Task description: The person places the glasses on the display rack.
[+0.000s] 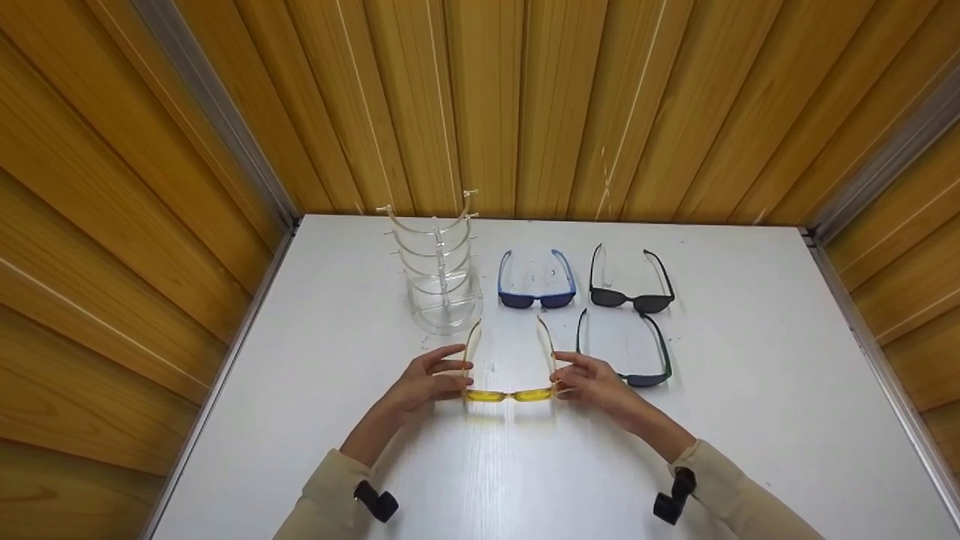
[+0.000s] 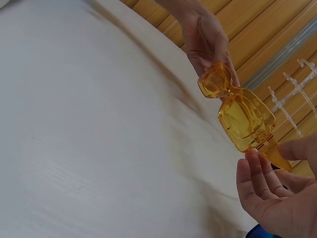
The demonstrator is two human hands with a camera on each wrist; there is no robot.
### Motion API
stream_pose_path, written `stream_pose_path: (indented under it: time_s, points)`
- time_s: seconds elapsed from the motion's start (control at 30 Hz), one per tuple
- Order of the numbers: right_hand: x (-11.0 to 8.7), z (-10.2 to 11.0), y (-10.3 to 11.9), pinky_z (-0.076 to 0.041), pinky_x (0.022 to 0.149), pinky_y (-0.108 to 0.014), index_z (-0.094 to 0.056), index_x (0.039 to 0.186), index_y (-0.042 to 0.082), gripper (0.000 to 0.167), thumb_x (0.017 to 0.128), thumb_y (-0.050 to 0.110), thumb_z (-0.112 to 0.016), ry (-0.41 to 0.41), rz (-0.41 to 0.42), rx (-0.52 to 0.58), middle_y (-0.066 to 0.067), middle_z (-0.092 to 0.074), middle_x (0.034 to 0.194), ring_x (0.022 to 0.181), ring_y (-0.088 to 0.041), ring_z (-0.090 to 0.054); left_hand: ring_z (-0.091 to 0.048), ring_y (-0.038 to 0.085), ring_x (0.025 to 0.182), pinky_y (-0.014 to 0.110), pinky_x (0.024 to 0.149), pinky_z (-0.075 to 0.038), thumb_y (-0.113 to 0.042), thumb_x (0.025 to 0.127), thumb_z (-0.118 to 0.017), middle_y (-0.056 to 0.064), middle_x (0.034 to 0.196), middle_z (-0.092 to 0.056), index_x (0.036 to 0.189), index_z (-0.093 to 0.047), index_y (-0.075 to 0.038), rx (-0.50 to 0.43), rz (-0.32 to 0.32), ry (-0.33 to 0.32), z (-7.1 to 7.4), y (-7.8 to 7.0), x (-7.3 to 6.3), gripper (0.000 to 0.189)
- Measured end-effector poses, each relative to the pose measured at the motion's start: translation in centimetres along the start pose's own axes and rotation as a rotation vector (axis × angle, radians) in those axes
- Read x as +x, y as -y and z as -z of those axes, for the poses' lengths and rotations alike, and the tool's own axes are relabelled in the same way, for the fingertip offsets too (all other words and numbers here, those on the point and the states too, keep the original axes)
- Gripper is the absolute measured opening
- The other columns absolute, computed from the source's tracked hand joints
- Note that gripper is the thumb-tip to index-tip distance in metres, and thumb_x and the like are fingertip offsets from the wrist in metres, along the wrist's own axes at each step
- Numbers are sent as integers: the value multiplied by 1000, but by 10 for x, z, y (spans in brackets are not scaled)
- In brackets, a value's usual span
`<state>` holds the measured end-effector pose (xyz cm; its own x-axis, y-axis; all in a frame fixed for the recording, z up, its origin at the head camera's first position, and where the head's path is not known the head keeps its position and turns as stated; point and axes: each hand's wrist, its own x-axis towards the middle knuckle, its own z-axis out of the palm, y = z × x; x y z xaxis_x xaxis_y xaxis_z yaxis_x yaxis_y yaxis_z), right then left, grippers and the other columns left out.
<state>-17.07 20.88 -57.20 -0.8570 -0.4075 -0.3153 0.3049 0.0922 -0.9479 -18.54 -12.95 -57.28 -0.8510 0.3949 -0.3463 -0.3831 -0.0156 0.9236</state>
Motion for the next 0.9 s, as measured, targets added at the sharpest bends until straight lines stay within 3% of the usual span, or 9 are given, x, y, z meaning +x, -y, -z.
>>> stream_pose_path:
  time_s: [0.13,0.4,0.67,0.9]
  points:
    - [2,-2,1,-58,99,-31,-31,155,-7,64,103,17,-61,18,-4,22,-10,-68,121,102,-8,-69,-72,19,107,36,93,-61,-2,91,-72,28,144,-55,154,-40,-1,-8,-5,7,2,-1,-4,71]
    - [11,-7,9,-57,101,-28,-36,153,-7,65,100,15,-66,18,4,30,-23,-60,136,106,-7,-69,-72,20,108,35,92,-62,-4,91,-73,27,145,-55,155,-39,-2,4,-7,-23,6,-4,-10,72]
    - [21,-11,12,-57,100,-28,-40,151,-7,63,99,14,-67,4,20,54,-14,-67,128,106,-7,-68,-72,19,107,35,91,-62,-4,92,-73,26,143,-56,155,-40,-4,-7,-18,-41,12,-5,-15,71]
    - [27,-14,14,-57,100,-29,-42,150,-7,62,97,10,-69,-15,5,70,-16,-67,129,106,-8,-69,-72,17,106,35,92,-62,-4,92,-73,26,142,-57,154,-40,-2,-18,-32,-54,15,-6,-17,71]
